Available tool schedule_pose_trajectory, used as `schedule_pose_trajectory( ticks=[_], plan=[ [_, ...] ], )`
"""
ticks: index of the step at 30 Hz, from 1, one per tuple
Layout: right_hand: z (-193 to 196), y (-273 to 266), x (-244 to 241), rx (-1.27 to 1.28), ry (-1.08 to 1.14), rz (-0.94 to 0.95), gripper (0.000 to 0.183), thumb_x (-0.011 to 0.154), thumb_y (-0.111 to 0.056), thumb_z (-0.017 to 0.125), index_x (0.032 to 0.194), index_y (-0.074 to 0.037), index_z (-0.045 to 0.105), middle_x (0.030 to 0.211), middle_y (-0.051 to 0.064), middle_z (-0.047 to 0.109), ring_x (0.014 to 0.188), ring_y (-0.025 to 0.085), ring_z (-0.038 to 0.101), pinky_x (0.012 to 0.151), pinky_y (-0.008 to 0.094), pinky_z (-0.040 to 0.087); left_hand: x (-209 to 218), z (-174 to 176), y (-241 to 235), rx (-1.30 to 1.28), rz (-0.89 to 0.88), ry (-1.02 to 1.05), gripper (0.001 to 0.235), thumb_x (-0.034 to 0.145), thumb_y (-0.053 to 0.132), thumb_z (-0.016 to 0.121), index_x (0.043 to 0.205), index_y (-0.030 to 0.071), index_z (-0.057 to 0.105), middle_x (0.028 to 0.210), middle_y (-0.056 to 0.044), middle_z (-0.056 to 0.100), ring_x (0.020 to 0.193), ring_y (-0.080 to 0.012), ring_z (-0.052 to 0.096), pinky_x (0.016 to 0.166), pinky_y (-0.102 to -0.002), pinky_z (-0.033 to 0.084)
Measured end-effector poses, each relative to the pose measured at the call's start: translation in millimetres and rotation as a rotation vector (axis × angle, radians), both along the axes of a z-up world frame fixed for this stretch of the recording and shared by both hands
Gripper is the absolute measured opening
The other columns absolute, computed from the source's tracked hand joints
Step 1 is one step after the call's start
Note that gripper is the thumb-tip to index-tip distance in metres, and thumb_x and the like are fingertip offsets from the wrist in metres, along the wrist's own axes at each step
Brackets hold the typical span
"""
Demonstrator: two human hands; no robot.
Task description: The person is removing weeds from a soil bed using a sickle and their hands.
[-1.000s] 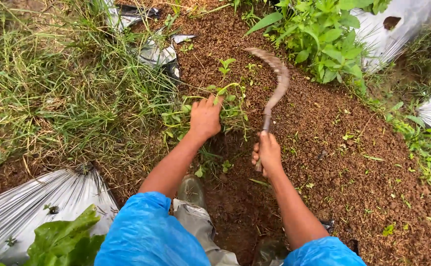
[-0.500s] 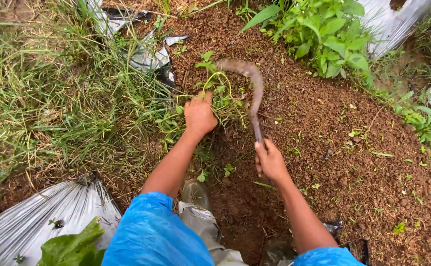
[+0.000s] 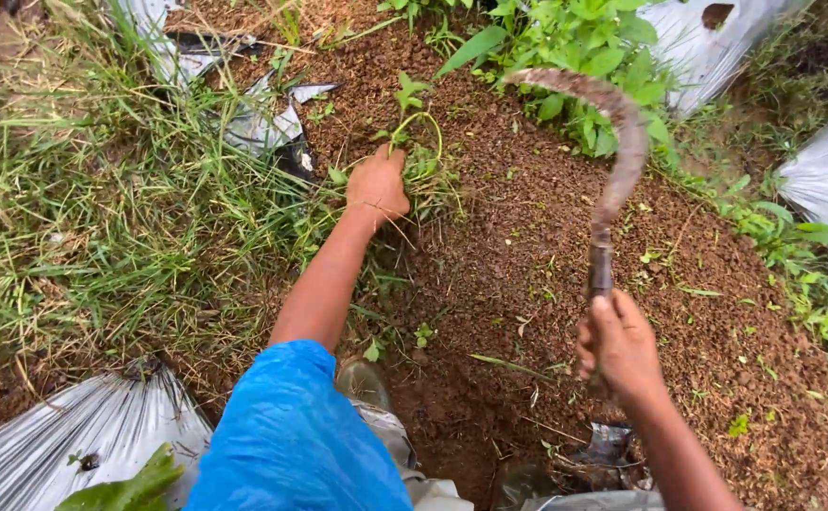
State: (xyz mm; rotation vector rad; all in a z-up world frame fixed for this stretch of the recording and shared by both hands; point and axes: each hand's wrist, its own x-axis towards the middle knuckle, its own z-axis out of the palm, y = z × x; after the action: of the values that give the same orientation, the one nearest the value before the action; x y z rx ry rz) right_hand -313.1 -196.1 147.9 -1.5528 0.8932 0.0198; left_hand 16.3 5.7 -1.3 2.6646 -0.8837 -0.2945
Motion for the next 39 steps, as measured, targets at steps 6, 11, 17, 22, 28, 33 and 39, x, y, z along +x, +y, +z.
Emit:
schedule_pose_trajectory(
  ticks=[6,11,17,22,28,33,39],
  plan=[
    [11.8,-5.8,-19.5,0.048,0.043,-0.124,0.029,0.114,-0.021,0.037,0.134,-0.01,0.054,0.07,0.007,0.053,0.047,0.017,0.046,0.038,0.03,0.042,-42.2,95.5,-22.7,0.285,-0.306,0.354,0.082,0.071,-0.014,0.057,0.149,0.013,0.048,0.138,-0.011,0.059,0.096,-0.0206,0.068,0.063,-0.026,0.067],
    [21.7,2.4,3.8,0.194,0.024,-0.16,0.033,0.113,-0.027,0.037,0.136,-0.012,0.055,0.069,0.003,0.051,0.047,0.013,0.044,0.037,0.027,0.04,-30.0,58.4,-61.2,0.263,-0.302,0.129,0.077,0.076,-0.003,0.067,0.146,0.02,0.046,0.136,-0.009,0.047,0.083,-0.0159,0.06,0.053,-0.024,0.057],
    [15.5,-2.5,3.3,0.14,0.04,-0.087,0.03,0.112,-0.023,0.039,0.135,-0.011,0.056,0.072,0.006,0.055,0.048,0.015,0.047,0.038,0.028,0.043,-26.8,63.3,-82.1,0.241,-0.283,0.262,0.06,0.073,-0.012,0.059,0.129,0.009,0.058,0.104,-0.008,0.06,0.074,-0.0164,0.061,0.051,-0.025,0.058],
    [11.2,-7.9,1.4,0.174,0.036,-0.098,0.033,0.112,-0.022,0.038,0.138,-0.011,0.056,0.071,0.005,0.055,0.046,0.014,0.047,0.037,0.029,0.043,-39.0,59.6,-100.2,0.218,-0.397,0.264,0.056,0.077,-0.002,0.069,0.13,0.011,0.056,0.091,-0.005,0.06,0.073,-0.0168,0.061,0.052,-0.025,0.057],
    [17.6,-12.8,0.7,0.19,0.004,-0.15,0.034,0.111,-0.023,0.039,0.137,-0.01,0.056,0.069,0.005,0.053,0.045,0.014,0.046,0.038,0.028,0.042,-7.0,54.8,-119.9,0.096,0.081,0.386,0.098,0.074,-0.004,0.07,0.159,0.014,0.026,0.164,-0.025,0.016,0.065,-0.0119,0.06,0.047,-0.022,0.05],
    [12.9,-19.2,-1.4,0.207,-0.012,-0.143,0.034,0.111,-0.022,0.038,0.138,-0.01,0.056,0.069,0.006,0.053,0.044,0.014,0.046,0.036,0.027,0.042,-26.9,56.9,-130.3,0.1,-0.198,0.243,0.089,0.066,-0.018,0.058,0.148,0.017,0.049,0.134,-0.016,0.063,0.065,-0.0104,0.061,0.04,-0.018,0.047],
    [11.8,-24.3,-5.8,0.206,-0.057,-0.121,0.037,0.109,-0.026,0.041,0.139,-0.009,0.055,0.069,0.005,0.054,0.044,0.013,0.047,0.036,0.027,0.044,-12.3,88.8,-142.8,0.236,-0.079,0.307,0.09,0.073,-0.012,0.062,0.154,0.015,0.033,0.168,-0.022,0.018,0.06,-0.006,0.058,0.04,-0.019,0.043]
  ],
)
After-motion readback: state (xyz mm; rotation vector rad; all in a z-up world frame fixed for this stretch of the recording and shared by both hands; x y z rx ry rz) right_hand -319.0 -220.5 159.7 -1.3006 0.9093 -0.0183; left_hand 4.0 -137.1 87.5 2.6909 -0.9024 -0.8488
